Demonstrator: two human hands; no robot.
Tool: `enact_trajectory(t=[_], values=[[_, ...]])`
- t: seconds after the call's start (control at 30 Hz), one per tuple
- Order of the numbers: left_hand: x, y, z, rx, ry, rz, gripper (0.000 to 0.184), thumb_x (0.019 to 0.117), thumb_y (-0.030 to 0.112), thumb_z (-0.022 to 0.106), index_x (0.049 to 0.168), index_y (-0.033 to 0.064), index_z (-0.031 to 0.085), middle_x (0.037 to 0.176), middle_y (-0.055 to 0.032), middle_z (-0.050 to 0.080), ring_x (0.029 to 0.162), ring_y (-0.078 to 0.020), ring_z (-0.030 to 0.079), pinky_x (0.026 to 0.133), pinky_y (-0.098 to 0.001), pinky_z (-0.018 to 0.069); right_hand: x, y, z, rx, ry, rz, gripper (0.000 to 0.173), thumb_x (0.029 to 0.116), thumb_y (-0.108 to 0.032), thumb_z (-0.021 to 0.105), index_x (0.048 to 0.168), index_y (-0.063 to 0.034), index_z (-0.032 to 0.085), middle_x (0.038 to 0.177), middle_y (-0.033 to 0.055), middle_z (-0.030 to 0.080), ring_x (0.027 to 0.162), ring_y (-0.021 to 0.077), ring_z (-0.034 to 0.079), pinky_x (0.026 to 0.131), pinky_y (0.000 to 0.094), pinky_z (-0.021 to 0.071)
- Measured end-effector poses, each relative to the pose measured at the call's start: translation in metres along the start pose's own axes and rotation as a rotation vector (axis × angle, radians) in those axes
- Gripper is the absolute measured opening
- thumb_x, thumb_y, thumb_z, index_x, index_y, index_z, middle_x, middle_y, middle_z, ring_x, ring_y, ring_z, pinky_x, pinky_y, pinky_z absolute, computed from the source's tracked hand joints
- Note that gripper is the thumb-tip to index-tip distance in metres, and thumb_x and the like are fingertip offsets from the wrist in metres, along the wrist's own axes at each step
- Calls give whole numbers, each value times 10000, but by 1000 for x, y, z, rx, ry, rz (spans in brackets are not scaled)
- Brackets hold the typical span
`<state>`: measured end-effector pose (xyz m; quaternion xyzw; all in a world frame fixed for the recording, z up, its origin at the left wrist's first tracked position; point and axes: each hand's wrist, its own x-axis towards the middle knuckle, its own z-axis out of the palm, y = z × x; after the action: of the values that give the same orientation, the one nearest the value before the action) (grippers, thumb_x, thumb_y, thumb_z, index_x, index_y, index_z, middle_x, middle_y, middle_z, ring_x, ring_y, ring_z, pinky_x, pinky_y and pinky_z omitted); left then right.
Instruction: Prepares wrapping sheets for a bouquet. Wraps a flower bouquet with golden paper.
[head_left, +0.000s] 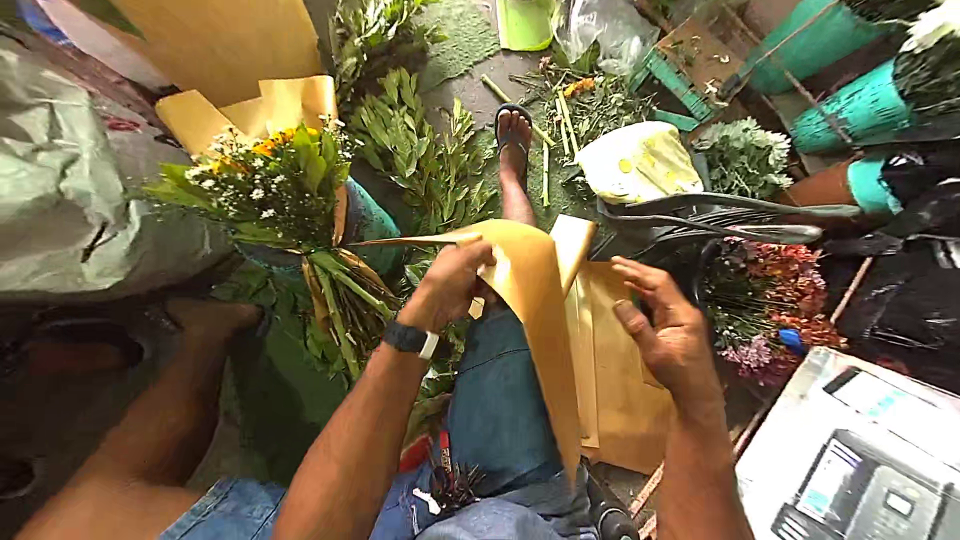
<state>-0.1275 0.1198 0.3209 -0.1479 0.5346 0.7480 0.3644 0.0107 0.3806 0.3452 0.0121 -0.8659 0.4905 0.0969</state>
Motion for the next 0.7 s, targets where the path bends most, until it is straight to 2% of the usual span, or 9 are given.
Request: enact_trajectory(t=[0.1,0.13,0.2,0.3,0.37,0.43,0.5,0.6,0.7], values=[[35,17,-19,49,-134,-68,121,967,142,500,962,97,612,737,-48,663,552,-119,610,466,-280,512,20,-23,11,-76,-29,-123,414,1008,-322,608,1333,-67,641,1433,79,595,1337,241,552,1105,478,493],[45,18,-24,76,-173,-91,131,980,136,495,971,89,616,750,-53,674,577,-125,632,488,-286,531,25,-25,23,-122,-69,-118,407,1010,-322,593,1325,-72,652,1438,68,593,1356,225,532,1126,483,463],[64,9,-30,202,-158,-140,138,986,155,531,995,65,635,743,-54,657,549,-113,587,464,-266,481,23,-20,58,-229,-188,-22,439,1022,-391,565,1360,-127,657,1494,46,553,1430,217,458,1184,500,392],[80,-26,-45,277,-70,-169,176,943,164,604,1063,36,616,742,-80,634,487,-121,520,435,-273,440,-5,16,120,-445,-332,124,622,1031,-609,414,1526,-246,514,1645,74,369,1535,302,298,1238,577,264],[85,-58,-63,177,-3,-92,205,950,166,627,1108,42,588,716,-79,599,459,-123,497,433,-266,452,-26,38,146,-495,-311,136,684,1025,-651,360,1576,-254,443,1695,114,247,1560,352,221,1257,602,186],[77,-81,-71,114,33,39,167,993,212,617,1105,88,613,669,-40,564,444,-103,493,438,-242,464,-34,43,151,-358,-189,99,627,1040,-550,430,1542,-181,495,1672,149,290,1549,355,252,1256,585,219],[66,-90,-69,69,25,116,181,1022,224,604,1150,96,617,715,-47,589,485,-108,519,476,-254,494,-34,39,143,-195,-135,126,590,1046,-454,492,1532,-119,496,1665,160,299,1550,314,264,1264,531,264],[60,-81,-53,-19,62,174,147,1023,137,597,1134,41,606,784,-88,641,537,-122,562,508,-254,510,-24,28,130,-180,-123,173,708,963,-538,611,1483,-62,541,1624,183,366,1522,320,319,1242,511,305],[50,-79,-32,-164,133,159,102,1008,59,609,1055,-30,590,757,-130,668,541,-160,622,520,-279,554,-17,12,122,-386,-205,145,833,849,-588,722,1507,-117,523,1621,165,379,1481,333,384,1174,546,376]])
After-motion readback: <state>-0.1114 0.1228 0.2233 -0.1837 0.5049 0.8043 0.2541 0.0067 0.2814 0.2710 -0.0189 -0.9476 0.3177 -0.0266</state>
